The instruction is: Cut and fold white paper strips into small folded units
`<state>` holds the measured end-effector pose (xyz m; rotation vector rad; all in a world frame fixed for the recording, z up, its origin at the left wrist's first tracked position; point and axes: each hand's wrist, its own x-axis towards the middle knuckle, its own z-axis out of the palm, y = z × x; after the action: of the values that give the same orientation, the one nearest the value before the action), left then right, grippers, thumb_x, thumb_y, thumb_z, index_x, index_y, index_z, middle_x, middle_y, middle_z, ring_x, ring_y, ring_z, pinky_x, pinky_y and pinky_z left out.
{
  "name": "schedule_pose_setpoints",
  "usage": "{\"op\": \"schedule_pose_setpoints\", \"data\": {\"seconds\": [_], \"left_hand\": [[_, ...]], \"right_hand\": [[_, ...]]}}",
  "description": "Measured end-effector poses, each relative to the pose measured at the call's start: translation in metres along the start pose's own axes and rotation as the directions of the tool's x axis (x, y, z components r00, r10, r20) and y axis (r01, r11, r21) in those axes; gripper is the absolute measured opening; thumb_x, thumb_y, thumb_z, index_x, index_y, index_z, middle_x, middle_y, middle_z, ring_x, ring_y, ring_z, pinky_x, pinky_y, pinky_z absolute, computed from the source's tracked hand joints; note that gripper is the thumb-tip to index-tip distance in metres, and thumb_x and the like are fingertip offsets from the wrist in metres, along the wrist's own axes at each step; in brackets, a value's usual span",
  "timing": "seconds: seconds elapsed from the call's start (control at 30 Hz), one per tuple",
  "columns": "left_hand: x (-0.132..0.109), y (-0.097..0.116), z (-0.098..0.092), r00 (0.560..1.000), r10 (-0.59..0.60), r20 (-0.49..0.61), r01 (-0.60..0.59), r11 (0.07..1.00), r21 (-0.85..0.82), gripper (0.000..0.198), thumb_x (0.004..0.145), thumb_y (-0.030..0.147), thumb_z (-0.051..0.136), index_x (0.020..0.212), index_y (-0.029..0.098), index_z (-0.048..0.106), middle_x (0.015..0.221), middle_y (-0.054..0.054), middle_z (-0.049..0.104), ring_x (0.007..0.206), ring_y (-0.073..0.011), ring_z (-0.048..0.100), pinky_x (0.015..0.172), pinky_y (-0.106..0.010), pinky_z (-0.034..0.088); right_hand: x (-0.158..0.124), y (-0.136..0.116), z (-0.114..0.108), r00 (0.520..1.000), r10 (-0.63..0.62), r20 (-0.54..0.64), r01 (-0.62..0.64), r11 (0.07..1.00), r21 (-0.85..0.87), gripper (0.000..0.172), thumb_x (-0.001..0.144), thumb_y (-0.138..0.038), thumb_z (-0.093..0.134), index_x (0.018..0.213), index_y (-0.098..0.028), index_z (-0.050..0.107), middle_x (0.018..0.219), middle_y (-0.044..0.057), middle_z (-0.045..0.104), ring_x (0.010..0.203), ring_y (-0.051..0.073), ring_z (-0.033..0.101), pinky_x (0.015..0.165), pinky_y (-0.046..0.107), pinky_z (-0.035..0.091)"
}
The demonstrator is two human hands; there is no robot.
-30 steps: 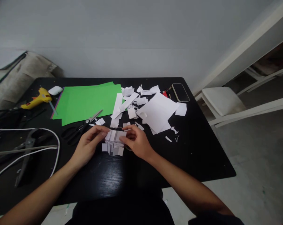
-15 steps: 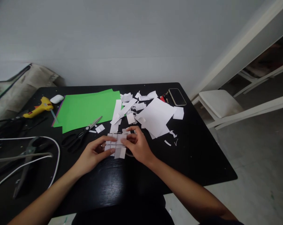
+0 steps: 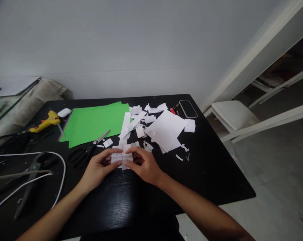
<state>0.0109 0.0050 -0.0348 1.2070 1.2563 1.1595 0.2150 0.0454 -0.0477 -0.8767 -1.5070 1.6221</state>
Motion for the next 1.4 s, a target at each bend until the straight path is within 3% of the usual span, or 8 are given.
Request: {"op": "schedule_pose_setpoints", "data": {"seconds": [0.33, 0.53, 0.7, 0.8, 0.93, 1.03, 1.2, 1.4], "left_hand": [[0.0, 0.004, 0.001, 0.999, 0.036, 0.029, -0.038, 0.998, 0.055, 0.022, 0.082, 0.029, 0.081, 0.102, 0.021, 0.077, 0.088, -0.003, 0.079, 0.075, -0.0162, 0.069, 0.067, -0.026, 0.056], [-0.001, -0.003, -0.002, 0.994, 0.105, -0.026, -0.094, 0.958, 0.271, 0.021, 0.087, 0.038, 0.078, 0.1, 0.022, 0.082, 0.078, -0.002, 0.075, 0.058, -0.0113, 0.05, 0.054, -0.024, 0.039], [-0.003, -0.004, -0.002, 0.991, 0.131, -0.015, -0.121, 0.952, 0.28, 0.018, 0.091, 0.037, 0.074, 0.097, 0.021, 0.081, 0.081, -0.003, 0.075, 0.058, -0.0113, 0.049, 0.056, -0.025, 0.039], [-0.005, -0.006, 0.002, 0.989, 0.138, -0.055, -0.119, 0.959, 0.256, 0.015, 0.091, 0.035, 0.074, 0.096, 0.021, 0.074, 0.07, 0.002, 0.065, 0.057, -0.0105, 0.045, 0.054, -0.024, 0.035], [-0.006, -0.009, 0.009, 0.992, 0.075, -0.101, -0.077, 0.997, -0.017, 0.031, 0.091, 0.032, 0.076, 0.106, 0.025, 0.05, 0.072, 0.006, 0.065, 0.062, -0.0112, 0.056, 0.059, -0.021, 0.043], [-0.005, -0.008, 0.012, 0.997, 0.007, -0.078, -0.018, 0.991, -0.131, 0.045, 0.088, 0.031, 0.079, 0.116, 0.026, 0.044, 0.085, 0.001, 0.076, 0.069, -0.0143, 0.067, 0.065, -0.025, 0.052], [-0.004, -0.01, 0.008, 0.998, 0.008, -0.062, -0.01, 1.0, -0.03, 0.036, 0.087, 0.035, 0.079, 0.115, 0.021, 0.06, 0.086, 0.0, 0.075, 0.074, -0.0157, 0.068, 0.069, -0.027, 0.054], [-0.005, -0.014, 0.006, 0.997, 0.012, -0.074, -0.01, 1.0, 0.027, 0.028, 0.087, 0.037, 0.079, 0.106, 0.021, 0.065, 0.087, -0.001, 0.075, 0.076, -0.0163, 0.069, 0.07, -0.028, 0.056]], "right_hand": [[0.004, -0.002, 0.0, 0.993, 0.097, -0.062, -0.095, 0.995, 0.038, 0.023, 0.076, -0.033, 0.088, 0.094, -0.022, 0.079, 0.09, 0.003, 0.077, 0.084, 0.02, 0.073, 0.082, 0.034, 0.059], [0.004, -0.004, 0.001, 0.991, 0.103, -0.086, -0.1, 0.994, 0.037, 0.02, 0.076, -0.036, 0.088, 0.087, -0.023, 0.079, 0.085, 0.002, 0.076, 0.08, 0.02, 0.071, 0.08, 0.035, 0.058], [0.005, -0.005, 0.003, 0.993, 0.076, -0.09, -0.077, 0.997, -0.001, 0.018, 0.08, -0.038, 0.085, 0.086, -0.022, 0.078, 0.084, 0.002, 0.074, 0.079, 0.02, 0.069, 0.08, 0.035, 0.057], [0.003, -0.006, 0.005, 0.988, 0.08, -0.135, -0.081, 0.997, -0.005, 0.025, 0.076, -0.039, 0.088, 0.083, -0.022, 0.069, 0.079, -0.001, 0.068, 0.073, 0.017, 0.064, 0.072, 0.032, 0.054], [0.002, -0.005, 0.007, 0.975, 0.124, -0.182, -0.101, 0.986, 0.131, 0.05, 0.068, -0.033, 0.094, 0.092, -0.026, 0.05, 0.078, -0.006, 0.064, 0.071, 0.016, 0.063, 0.069, 0.029, 0.053], [0.004, -0.003, 0.006, 0.978, 0.154, -0.141, -0.128, 0.976, 0.177, 0.058, 0.067, -0.031, 0.095, 0.106, -0.027, 0.051, 0.08, -0.006, 0.066, 0.077, 0.018, 0.069, 0.076, 0.033, 0.057], [0.005, -0.003, 0.002, 0.983, 0.182, -0.008, -0.179, 0.975, 0.133, 0.041, 0.069, -0.036, 0.093, 0.097, -0.021, 0.068, 0.097, 0.004, 0.076, 0.095, 0.024, 0.073, 0.092, 0.039, 0.059], [0.002, -0.009, 0.003, 0.979, 0.199, 0.043, -0.202, 0.972, 0.118, 0.041, 0.067, -0.036, 0.095, 0.097, -0.021, 0.07, 0.097, 0.003, 0.077, 0.092, 0.023, 0.073, 0.087, 0.037, 0.06]]}}
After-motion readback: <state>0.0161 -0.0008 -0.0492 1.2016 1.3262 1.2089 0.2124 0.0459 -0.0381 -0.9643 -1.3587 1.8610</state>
